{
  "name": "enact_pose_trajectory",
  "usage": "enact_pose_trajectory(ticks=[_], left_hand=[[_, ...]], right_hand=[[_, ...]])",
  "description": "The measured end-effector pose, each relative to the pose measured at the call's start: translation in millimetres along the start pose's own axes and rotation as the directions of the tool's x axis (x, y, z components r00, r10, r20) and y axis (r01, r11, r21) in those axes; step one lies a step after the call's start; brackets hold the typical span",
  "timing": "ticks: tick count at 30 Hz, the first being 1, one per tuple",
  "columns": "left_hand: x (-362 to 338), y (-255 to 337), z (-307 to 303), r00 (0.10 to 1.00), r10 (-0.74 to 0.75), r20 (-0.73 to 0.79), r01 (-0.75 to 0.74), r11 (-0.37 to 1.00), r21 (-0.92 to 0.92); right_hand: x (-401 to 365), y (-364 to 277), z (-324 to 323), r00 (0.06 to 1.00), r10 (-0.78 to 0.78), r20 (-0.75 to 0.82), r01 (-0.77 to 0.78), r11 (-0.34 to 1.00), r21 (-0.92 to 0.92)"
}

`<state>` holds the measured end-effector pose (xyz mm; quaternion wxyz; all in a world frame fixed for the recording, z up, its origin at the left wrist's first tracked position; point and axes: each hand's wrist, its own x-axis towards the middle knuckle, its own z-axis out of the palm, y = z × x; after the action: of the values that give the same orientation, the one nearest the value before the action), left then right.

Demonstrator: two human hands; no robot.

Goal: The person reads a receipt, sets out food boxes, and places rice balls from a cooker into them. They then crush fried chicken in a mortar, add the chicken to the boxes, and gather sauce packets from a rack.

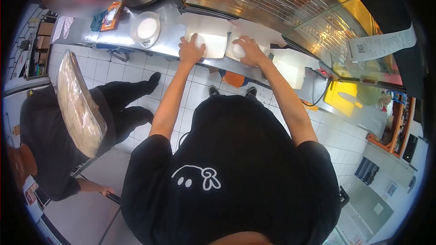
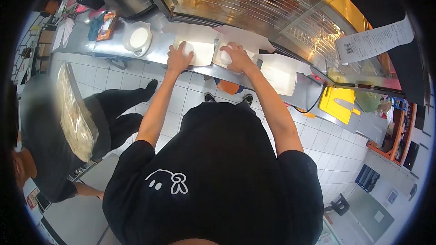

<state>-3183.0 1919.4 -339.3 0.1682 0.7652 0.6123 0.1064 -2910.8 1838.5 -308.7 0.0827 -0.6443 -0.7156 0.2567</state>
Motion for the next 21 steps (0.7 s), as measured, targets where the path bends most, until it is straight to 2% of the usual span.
enact_pose_trajectory(ticks=[1,5,7,8,10,11,13,14,16,17,18,19,20,21], left_hand=[[0,1,0,1.0,0.01,-0.004,-0.01,1.0,-0.002],[-1,2,-2,1.0,0.008,-0.014,-0.008,1.0,-0.012],[-3,3,-3,1.0,0.012,-0.006,-0.012,1.0,-0.022],[-2,5,-5,1.0,0.009,-0.006,-0.009,1.0,-0.029],[-2,1,1,1.0,0.019,-0.023,-0.019,0.999,-0.033],[-1,1,4,0.999,0.025,-0.043,-0.027,0.999,-0.034],[-3,-5,4,0.997,0.082,-0.01,-0.083,0.994,-0.074],[-1,-10,7,0.996,0.084,-0.02,-0.085,0.993,-0.087],[-12,1,9,0.993,0.119,-0.015,-0.12,0.987,-0.109],[-20,5,3,0.972,0.186,-0.145,-0.178,0.982,0.063],[-19,13,-4,0.926,0.261,-0.273,-0.199,0.952,0.234],[-19,27,-8,0.924,0.272,-0.269,-0.212,0.95,0.23],[-26,43,-9,0.909,0.393,-0.141,-0.406,0.911,-0.073],[-30,63,-10,0.846,0.53,-0.059,-0.508,0.769,-0.389]], right_hand=[[4,4,6,0.99,-0.141,0.018,0.143,0.985,-0.102],[12,9,20,0.981,-0.189,-0.051,0.191,0.981,0.021],[8,-4,15,0.981,0.167,-0.094,-0.146,0.969,0.2],[10,-10,14,0.98,0.173,-0.098,-0.152,0.969,0.195],[14,-16,27,0.954,0.287,-0.082,-0.272,0.949,0.162],[19,-16,30,0.948,0.304,-0.089,-0.288,0.944,0.162],[20,-8,35,0.968,0.214,-0.129,-0.182,0.958,0.221],[13,-7,32,0.957,0.254,-0.142,-0.219,0.95,0.223],[-5,-5,22,0.968,0.244,-0.061,-0.229,0.954,0.195],[-21,-4,20,0.96,0.271,-0.075,-0.252,0.947,0.198],[-35,-5,17,0.965,0.222,-0.138,-0.191,0.959,0.208],[-49,-5,16,0.967,0.169,-0.192,-0.126,0.968,0.217],[-60,-4,14,0.961,0.044,-0.274,0.013,0.979,0.202],[-76,-6,3,0.959,0.052,-0.28,0.006,0.98,0.201]])
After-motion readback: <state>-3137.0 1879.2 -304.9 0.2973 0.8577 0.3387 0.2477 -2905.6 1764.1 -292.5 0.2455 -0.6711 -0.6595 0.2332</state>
